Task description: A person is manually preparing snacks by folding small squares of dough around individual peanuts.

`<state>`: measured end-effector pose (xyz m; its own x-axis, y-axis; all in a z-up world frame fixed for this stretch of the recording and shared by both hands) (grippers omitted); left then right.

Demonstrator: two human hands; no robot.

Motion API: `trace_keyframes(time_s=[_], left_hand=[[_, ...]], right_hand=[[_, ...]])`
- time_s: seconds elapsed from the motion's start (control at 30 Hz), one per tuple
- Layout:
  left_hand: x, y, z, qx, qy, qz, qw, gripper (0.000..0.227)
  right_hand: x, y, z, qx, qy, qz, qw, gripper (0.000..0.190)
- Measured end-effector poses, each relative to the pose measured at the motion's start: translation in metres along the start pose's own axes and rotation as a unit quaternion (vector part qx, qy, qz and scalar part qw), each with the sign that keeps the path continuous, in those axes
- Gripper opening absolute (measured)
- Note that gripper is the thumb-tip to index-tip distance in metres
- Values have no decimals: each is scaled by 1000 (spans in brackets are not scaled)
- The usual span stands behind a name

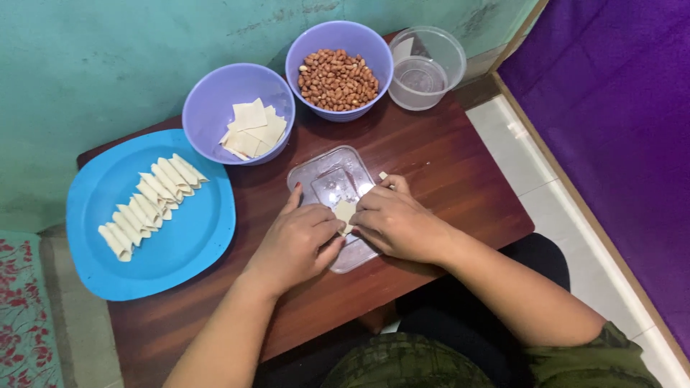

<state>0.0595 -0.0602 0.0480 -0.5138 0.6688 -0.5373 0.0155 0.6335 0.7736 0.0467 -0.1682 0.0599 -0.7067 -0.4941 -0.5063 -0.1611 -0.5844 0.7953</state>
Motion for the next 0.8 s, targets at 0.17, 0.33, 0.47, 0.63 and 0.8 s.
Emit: trace_keyframes(time_s=[0.17, 0.33, 0.47, 0.63, 0.8], left_hand=[[3, -3, 1, 7, 16, 7, 1000, 19], [4, -5, 0, 0, 15, 9, 1000, 14], [2, -6, 3, -7, 28, -19, 999, 14], [0, -5, 4, -12, 57, -17, 998, 18], [1, -9, 4, 0, 77, 28, 997, 32]], right_hand=[[6, 6, -4, -45, -37, -5, 998, 16], [20, -1, -19, -45, -59, -40, 996, 21], [19, 3, -11, -33, -52, -63, 996, 16], [15, 6, -5, -26, -56, -62, 996, 14], [16, -1, -6, -12, -43, -40, 998, 9]])
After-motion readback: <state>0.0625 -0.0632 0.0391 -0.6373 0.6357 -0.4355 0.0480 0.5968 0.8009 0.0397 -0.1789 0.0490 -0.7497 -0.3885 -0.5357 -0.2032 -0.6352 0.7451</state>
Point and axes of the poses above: each hand's wrist, its own x-axis away from the middle knuckle, its own y-axis out of the back of the hand, z = x × y, the point moved 10 cm from there along -x, towards the middle knuckle, and after that the axes turned 9 degrees about -z, right-handed, at the moved point
